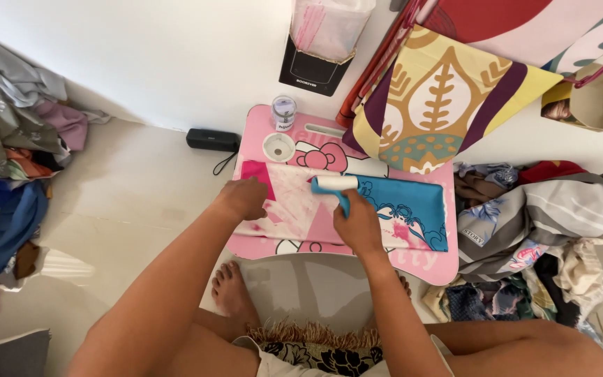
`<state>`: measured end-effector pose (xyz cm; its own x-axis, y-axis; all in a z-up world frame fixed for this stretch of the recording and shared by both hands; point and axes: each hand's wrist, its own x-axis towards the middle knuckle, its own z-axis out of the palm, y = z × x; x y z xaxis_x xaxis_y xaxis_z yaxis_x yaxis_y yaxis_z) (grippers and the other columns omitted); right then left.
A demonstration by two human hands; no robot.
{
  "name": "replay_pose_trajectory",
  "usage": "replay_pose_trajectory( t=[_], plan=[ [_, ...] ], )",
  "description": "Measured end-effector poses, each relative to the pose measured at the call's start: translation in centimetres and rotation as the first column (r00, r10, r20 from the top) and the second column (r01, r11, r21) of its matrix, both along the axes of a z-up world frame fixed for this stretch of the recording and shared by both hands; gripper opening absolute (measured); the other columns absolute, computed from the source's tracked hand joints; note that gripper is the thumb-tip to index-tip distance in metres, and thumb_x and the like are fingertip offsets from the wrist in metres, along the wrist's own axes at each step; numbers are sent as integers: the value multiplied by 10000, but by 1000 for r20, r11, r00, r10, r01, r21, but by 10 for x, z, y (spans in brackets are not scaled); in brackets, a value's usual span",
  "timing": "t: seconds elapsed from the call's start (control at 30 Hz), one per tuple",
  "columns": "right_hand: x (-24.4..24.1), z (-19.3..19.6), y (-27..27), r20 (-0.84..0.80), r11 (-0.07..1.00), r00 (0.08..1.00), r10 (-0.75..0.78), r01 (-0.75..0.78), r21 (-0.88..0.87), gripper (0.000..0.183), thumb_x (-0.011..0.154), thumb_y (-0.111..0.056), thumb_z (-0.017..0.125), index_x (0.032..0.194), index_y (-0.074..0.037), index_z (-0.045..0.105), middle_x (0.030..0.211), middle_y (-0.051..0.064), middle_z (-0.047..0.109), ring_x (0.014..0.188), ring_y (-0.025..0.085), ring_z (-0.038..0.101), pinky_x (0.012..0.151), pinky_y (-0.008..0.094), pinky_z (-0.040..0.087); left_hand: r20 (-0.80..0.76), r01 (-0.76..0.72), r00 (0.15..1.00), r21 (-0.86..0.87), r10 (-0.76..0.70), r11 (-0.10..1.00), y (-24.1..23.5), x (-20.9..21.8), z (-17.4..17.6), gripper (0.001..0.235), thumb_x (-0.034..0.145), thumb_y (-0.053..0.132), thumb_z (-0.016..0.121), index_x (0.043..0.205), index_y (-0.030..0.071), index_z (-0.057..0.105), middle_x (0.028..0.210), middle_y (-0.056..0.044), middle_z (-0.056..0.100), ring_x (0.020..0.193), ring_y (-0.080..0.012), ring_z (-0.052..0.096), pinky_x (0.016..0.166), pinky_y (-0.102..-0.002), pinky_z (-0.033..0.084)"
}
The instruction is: The person sits on the floor and uses a blue-handled lint roller to roll over a pink and white patterned fabric placed on a Hello Kitty tray. They repeatedly roll the fabric, fold it, and smooth it out with their hands.
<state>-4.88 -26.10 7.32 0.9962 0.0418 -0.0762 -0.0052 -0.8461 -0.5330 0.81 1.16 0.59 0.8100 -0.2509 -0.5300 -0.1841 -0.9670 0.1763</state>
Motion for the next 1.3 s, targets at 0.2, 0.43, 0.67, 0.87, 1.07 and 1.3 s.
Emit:
replay_pose_trajectory(
  t=[0.2, 0.43, 0.67, 0.87, 1.07, 1.3],
  plan=[
    [-24, 22, 34, 2, 996, 997, 76, -76, -42, 382, 887, -204, 611, 1238, -58, 648, 1053, 265, 714, 1000, 470, 707, 831, 561, 580, 142, 66, 987, 53, -73, 996, 16, 0, 6, 641, 746, 339, 918, 1285, 85, 682, 1250, -174, 654, 1138, -372, 691, 953, -548, 549],
    [-44, 1, 88, -119, 983, 981, 156, -166, -82, 374, 904, -241, 550, 1238, -72, 566, 1009, 244, 651, 948, 512, 694, 812, 595, 567, 160, -3, 987, 116, -16, 993, 39, 4, -25, 807, 596, 362, 1001, 1242, 2, 681, 1134, -186, 662, 1070, -374, 697, 888, -572, 556],
    [14, -10, 100, -83, 979, 980, 182, -188, -72, 345, 897, -234, 531, 1178, -35, 537, 958, 235, 639, 925, 527, 688, 794, 598, 553, 132, -68, 990, 84, 57, 994, 41, -7, 1, 719, 642, 366, 977, 1217, 16, 723, 1095, -188, 695, 1044, -363, 712, 888, -550, 549],
    [-54, -5, 120, -191, 965, 959, 208, -233, -119, 360, 879, -272, 567, 1189, -89, 544, 1016, 208, 652, 937, 498, 708, 799, 593, 573, 77, -94, 993, 87, 88, 992, 48, -8, 8, 690, 666, 424, 957, 1205, 51, 744, 1117, -170, 710, 1056, -348, 715, 903, -539, 548],
    [-7, -14, 133, -116, 955, 955, 274, -285, -86, 315, 927, -221, 521, 1188, -47, 498, 1036, 237, 624, 910, 554, 684, 793, 607, 562, 130, -63, 991, 161, 42, 985, 46, -10, 3, 645, 667, 456, 939, 1156, 74, 762, 1037, -144, 722, 959, -321, 723, 802, -533, 570],
    [-3, 58, 68, -46, 909, 913, 406, -408, -83, 381, 933, -193, 553, 1310, -133, 550, 1098, 176, 655, 977, 481, 699, 821, 583, 557, 234, 32, 970, 143, -65, 989, 37, -8, 15, 703, 678, 400, 946, 1214, 18, 701, 1132, -177, 682, 1082, -342, 684, 882, -534, 555]
  ],
)
